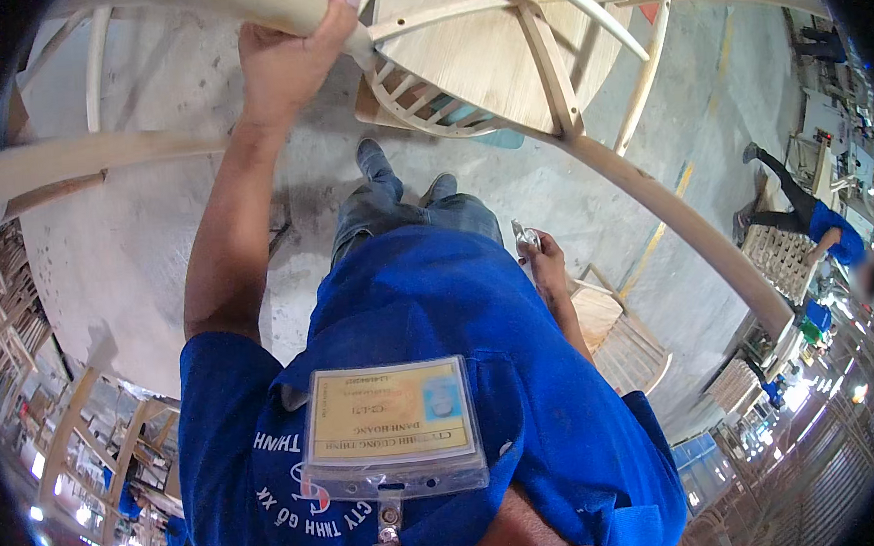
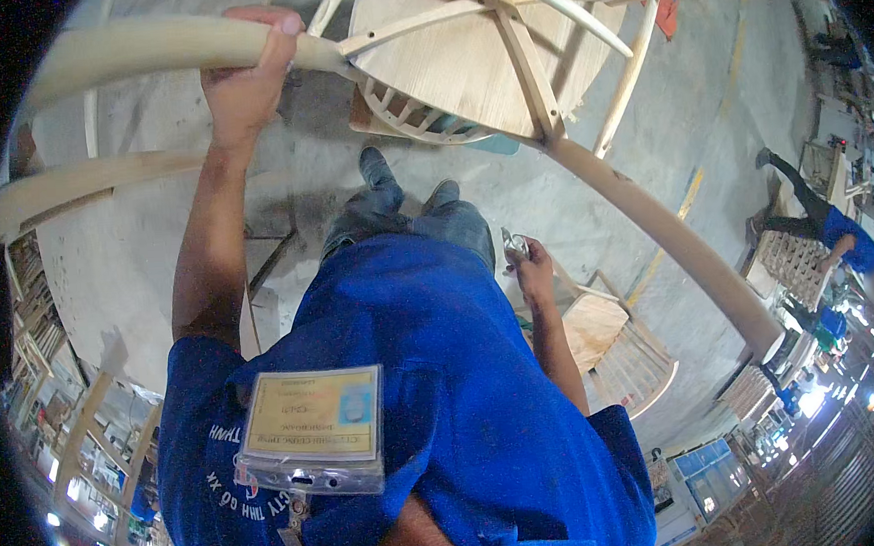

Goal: The person wipes the surface of a wooden chair with a white cloth, focusing on the seat and backrest. They then lift the chair, turn it upside down, and wipe the underside of the seat and the legs. Finally, the person places the chair upright and moves it to a different location.

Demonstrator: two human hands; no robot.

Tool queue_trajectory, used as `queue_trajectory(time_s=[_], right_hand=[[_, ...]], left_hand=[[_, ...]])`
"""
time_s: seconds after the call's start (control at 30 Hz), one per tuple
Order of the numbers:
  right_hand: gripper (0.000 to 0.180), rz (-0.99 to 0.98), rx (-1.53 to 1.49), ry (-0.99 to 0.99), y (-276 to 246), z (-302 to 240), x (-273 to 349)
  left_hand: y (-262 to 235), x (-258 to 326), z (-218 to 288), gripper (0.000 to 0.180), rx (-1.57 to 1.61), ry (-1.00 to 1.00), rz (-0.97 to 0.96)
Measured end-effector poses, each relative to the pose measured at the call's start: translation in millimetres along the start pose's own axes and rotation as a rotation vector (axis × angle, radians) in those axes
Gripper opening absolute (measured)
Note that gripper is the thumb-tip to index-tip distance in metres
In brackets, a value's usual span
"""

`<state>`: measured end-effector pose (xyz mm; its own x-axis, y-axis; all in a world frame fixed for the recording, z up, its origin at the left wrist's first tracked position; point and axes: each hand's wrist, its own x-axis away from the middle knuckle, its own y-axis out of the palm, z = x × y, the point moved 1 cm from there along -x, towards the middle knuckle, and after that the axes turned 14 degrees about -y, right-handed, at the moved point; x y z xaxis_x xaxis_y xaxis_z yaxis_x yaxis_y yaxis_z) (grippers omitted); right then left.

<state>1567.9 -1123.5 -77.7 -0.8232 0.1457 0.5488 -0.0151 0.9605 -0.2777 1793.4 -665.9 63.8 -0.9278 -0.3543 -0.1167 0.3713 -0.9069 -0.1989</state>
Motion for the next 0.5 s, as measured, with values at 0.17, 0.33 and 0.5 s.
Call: queue_trajectory(time_s=[0.17, 0.33, 0.5], right_hand=[[0.027, -0.065, 0.003, 0.068, -34.7, 63.8, -1.3], [0.027, -0.051, 0.042, 0.131, -98.3, 110.0, -0.7], [0.027, 0.071, -0.018, 0.402, -115.2, 131.1, 47.4]], left_hand=[[22.8, 2.6, 29.6, 0.010, 0.025, -0.077, 0.197], [16.1, 5.7, 34.6, 0.018, 0.020, -0.180, 0.218], [12.6, 10.0, 38.6, 0.028, -0.027, -0.078, 0.228]])
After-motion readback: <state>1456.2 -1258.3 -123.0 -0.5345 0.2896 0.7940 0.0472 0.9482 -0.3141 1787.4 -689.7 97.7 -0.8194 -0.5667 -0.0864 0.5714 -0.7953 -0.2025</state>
